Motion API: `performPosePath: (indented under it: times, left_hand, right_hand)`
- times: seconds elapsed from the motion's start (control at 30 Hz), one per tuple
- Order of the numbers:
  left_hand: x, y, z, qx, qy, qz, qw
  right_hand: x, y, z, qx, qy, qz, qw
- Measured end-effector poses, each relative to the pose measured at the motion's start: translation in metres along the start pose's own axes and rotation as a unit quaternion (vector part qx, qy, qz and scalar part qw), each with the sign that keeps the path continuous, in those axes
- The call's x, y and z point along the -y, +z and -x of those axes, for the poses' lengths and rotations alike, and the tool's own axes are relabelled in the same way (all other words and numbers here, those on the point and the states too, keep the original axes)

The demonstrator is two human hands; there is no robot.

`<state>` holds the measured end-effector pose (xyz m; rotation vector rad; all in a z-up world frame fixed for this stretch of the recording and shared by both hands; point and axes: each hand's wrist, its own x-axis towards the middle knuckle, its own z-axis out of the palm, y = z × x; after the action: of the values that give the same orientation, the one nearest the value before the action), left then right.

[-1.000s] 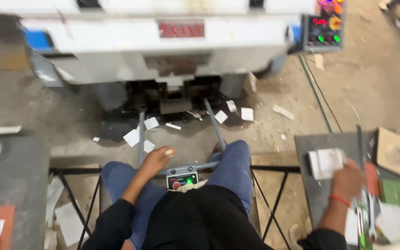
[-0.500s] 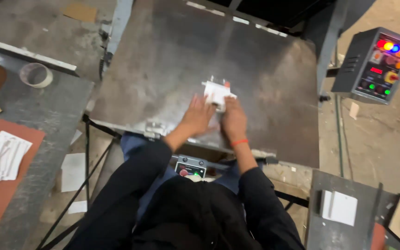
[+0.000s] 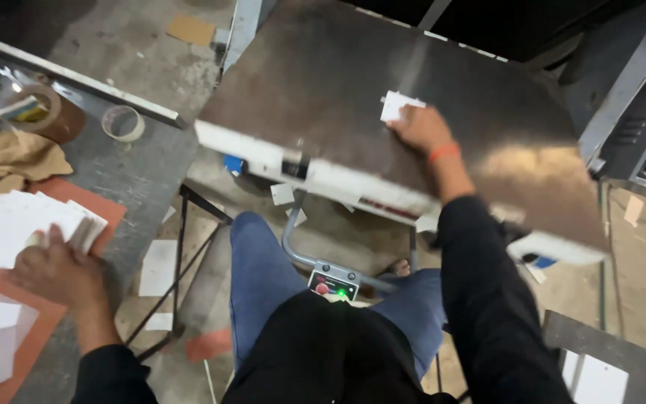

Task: Operating a mechanical press to stamp or cut paper cards by manually placing items on the platen and using a foot pedal.

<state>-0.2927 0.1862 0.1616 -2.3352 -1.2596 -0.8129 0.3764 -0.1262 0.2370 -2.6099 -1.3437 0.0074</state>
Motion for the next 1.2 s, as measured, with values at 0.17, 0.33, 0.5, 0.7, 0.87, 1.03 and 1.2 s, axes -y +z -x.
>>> performPosePath:
  times: [0.17, 0.33, 0.5, 0.7, 0.87, 1.03, 1.2]
  left_hand:
    - [0.046, 0.023, -0.003, 0.055, -0.018, -0.059, 0.997]
    - [-0.055, 0.016, 0.001, 0.129, -0.033, 0.079, 0.988]
    - [-0.253, 0.026, 0.062, 0.29, 0.153, 0.399, 0.856]
    - [-0.369, 0.025, 0.081, 0.726, 0.327, 0.416, 0.44]
    - [-0.359, 0.125, 0.115, 0.525, 0.271, 0.45, 0.67]
    - [-0.348, 0.18, 0.141, 0.654, 0.053, 0.47, 0.59]
    - [-0.337, 0.196, 0.148, 0.573, 0.061, 0.651, 0.495]
  right_hand:
    - [0.043, -0.119, -0.023, -0.134, -0.014, -0.173, 0.976]
    - [0.104, -0.055, 0.096, -0.326, 0.016, -0.177, 0.928]
    - [0.065, 0.104, 0.278, 0.067, 0.14, -0.199, 0.968]
    - [-0.074, 0.02, 0.458, -0.138, 0.368, -0.065, 0.917]
    - [-0.116, -0.055, 0.555, -0.165, 0.528, 0.169, 0.815]
    - [-0.138, -0.049, 0.604, -0.042, 0.595, 0.127, 0.792]
    - [-0.133, -0.04, 0.613, -0.107, 0.598, 0.008, 0.794]
